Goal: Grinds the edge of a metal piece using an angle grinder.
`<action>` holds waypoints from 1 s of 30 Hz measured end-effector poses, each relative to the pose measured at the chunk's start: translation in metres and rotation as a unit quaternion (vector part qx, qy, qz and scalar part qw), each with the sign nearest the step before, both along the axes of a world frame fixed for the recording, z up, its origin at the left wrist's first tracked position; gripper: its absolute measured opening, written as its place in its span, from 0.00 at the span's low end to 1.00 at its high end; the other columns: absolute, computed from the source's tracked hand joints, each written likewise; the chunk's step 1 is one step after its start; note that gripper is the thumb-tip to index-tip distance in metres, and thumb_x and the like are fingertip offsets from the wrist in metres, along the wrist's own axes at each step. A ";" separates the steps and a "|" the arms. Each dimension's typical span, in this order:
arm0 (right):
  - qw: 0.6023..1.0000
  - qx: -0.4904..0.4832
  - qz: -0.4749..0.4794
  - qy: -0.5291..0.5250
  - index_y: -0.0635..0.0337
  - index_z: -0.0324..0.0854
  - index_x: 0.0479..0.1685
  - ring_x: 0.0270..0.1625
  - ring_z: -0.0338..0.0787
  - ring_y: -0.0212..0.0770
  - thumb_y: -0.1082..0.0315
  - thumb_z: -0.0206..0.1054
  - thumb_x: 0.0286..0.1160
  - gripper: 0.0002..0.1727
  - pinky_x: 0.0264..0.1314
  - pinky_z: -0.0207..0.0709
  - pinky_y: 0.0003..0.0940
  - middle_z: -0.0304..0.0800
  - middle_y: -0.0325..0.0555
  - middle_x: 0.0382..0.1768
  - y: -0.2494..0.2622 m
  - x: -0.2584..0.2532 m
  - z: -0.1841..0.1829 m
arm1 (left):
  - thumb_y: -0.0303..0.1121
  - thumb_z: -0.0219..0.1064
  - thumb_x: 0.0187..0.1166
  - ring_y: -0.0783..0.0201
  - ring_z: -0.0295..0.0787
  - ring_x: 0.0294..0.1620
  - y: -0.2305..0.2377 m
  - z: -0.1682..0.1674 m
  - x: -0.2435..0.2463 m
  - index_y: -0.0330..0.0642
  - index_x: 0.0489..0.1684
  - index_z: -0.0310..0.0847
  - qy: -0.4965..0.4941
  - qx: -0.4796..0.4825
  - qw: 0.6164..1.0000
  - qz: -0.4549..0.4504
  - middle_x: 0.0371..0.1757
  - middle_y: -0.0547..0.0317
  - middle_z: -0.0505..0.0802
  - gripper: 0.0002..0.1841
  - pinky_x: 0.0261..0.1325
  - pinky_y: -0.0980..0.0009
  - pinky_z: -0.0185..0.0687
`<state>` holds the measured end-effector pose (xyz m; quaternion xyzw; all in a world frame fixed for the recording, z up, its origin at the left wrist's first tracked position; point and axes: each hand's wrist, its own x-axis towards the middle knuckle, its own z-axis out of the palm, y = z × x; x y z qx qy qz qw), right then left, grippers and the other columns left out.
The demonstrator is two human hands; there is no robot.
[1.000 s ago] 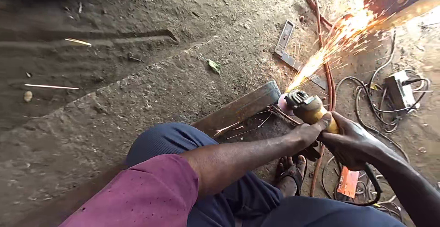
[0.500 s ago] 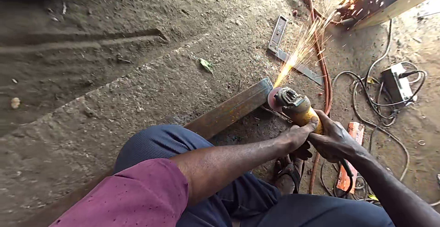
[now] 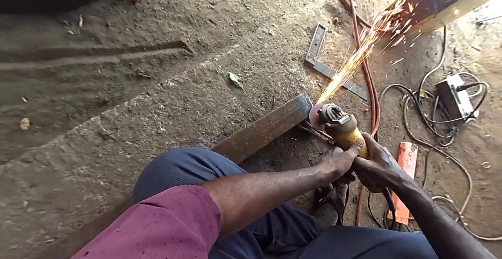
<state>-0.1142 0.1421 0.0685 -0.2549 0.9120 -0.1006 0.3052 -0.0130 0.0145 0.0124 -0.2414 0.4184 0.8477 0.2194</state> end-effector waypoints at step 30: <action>0.639 -0.706 -0.300 0.050 0.46 0.68 0.74 0.47 0.94 0.46 0.48 0.70 0.74 0.31 0.45 0.92 0.54 0.88 0.43 0.51 0.119 -0.014 0.141 | 0.39 0.66 0.83 0.47 0.89 0.64 -0.242 -0.017 0.398 0.35 0.65 0.85 -0.133 -0.669 0.730 -0.045 0.59 0.39 0.92 0.20 0.72 0.44 0.80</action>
